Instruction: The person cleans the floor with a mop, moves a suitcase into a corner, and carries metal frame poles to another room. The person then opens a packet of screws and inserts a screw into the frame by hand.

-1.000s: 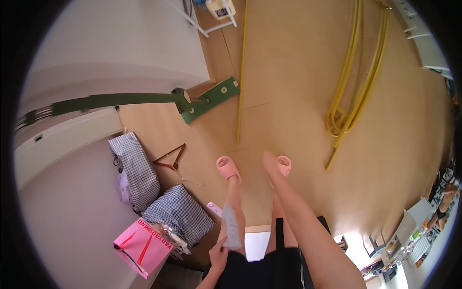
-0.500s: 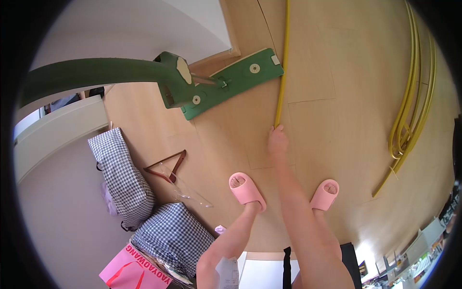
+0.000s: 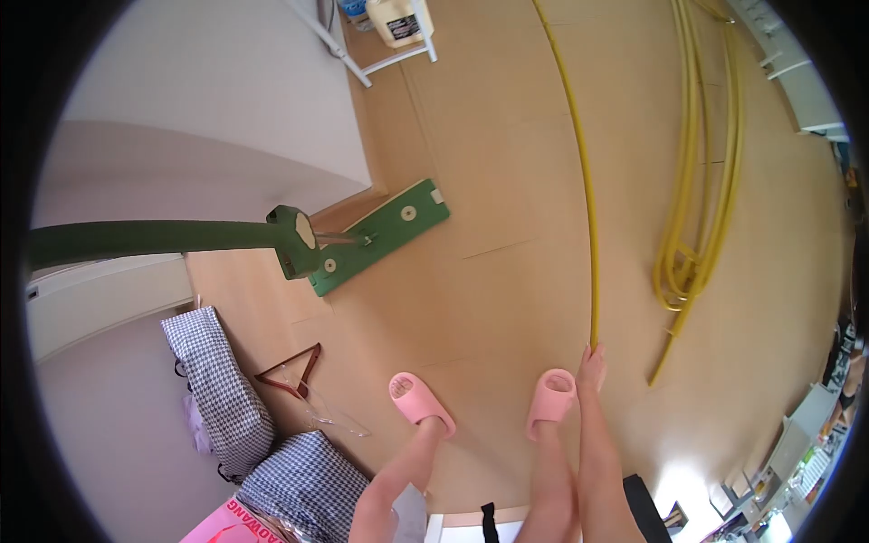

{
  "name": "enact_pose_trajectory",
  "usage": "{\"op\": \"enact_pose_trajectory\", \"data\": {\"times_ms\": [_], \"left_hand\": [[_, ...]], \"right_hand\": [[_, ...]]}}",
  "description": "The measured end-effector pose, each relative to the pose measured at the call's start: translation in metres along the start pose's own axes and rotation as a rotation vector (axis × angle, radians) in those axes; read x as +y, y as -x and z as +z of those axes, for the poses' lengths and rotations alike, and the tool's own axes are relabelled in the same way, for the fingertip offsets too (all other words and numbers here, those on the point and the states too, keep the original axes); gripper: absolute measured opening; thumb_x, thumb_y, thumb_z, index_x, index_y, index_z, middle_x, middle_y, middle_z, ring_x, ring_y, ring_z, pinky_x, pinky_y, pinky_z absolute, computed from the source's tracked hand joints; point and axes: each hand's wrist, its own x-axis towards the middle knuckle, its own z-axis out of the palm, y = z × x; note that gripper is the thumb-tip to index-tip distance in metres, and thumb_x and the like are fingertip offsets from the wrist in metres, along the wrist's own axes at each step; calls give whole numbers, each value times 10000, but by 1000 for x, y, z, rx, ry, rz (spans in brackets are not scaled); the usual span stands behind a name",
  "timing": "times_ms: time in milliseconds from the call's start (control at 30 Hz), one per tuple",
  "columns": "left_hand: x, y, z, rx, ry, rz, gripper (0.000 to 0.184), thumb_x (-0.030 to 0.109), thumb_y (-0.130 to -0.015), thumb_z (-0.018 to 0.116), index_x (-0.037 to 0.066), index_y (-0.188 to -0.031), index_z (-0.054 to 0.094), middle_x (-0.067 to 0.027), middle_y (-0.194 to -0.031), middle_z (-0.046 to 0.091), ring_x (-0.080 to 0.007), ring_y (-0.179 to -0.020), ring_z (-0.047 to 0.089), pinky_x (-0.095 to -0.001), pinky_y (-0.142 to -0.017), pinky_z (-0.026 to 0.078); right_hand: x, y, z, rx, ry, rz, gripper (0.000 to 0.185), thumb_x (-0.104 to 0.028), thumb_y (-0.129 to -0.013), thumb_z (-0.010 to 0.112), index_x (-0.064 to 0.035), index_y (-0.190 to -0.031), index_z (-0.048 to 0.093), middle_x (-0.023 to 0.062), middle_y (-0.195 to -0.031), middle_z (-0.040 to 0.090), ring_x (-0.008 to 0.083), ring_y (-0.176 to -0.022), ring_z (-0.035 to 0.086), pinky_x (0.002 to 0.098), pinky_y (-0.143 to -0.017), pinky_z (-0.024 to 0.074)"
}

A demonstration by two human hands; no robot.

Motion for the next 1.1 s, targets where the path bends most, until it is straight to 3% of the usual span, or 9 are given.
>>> {"op": "enact_pose_trajectory", "data": {"times_ms": [67,200,267,367,400,467,633,867,1100], "left_hand": [[10,4,-2,1,-54,83,281,84,-691,572,41,-968,579,-157,-820,593,-300,-686,555,-355,-610,428],[60,-12,-21,-371,386,-334,293,71,-733,541,41,-1025,536,-193,-965,561,-313,-905,532,-363,-808,395],[68,18,-7,-102,412,-175,198,-1,-657,535,40,-838,604,-135,-588,556,-212,-523,566,-301,-499,439],[107,37,-24,3,391,-131,118,79,-678,560,42,-782,603,-161,-649,566,-289,-610,563,-351,-560,436],[117,40,-30,50,332,-52,112,97,-673,558,35,-761,590,-164,-663,561,-314,-629,552,-370,-564,431],[148,41,-61,46,352,-9,125,95,-654,545,28,-758,564,-178,-707,545,-347,-667,532,-396,-564,422],[190,31,-116,112,365,187,115,166,-699,518,67,-705,575,-152,-677,553,-320,-668,547,-403,-563,432],[165,29,-166,375,578,518,98,160,-721,492,74,-739,535,-134,-671,547,-302,-633,547,-379,-542,424],[47,92,-195,647,570,350,59,109,-712,502,51,-707,511,-137,-649,547,-280,-637,561,-375,-578,448]], "right_hand": [[15,24,-64,20,-88,-46,237,-290,-847,426,-55,-877,421,202,-646,524,379,-589,521,458,-511,390],[51,74,-177,13,-245,-134,203,-224,-804,478,-33,-866,447,218,-731,495,378,-667,497,430,-567,379],[79,112,-236,-7,-267,-142,195,-191,-776,508,-8,-829,467,218,-733,493,387,-688,484,434,-595,381],[131,174,-315,69,-168,-396,138,-121,-776,503,-23,-850,442,170,-613,469,274,-523,499,365,-470,389],[117,190,-352,79,-161,-431,138,-121,-776,503,-23,-850,442,170,-613,469,274,-523,499,365,-470,389],[64,248,-460,-568,-664,127,157,-95,-788,484,-69,-918,400,101,-544,460,171,-366,447,286,-325,348],[-56,301,-646,-558,-1019,-365,528,34,-739,386,-95,-1241,284,82,-518,457,152,-300,430,268,-270,400],[-139,281,-856,-1244,-1832,-863,379,-243,-840,410,7,-1123,377,135,-1205,287,230,-1120,340,410,-900,351],[-349,488,-986,107,-285,-1721,345,-254,-823,512,-34,-1089,498,77,-641,579,159,-584,576,268,-639,485]]}}
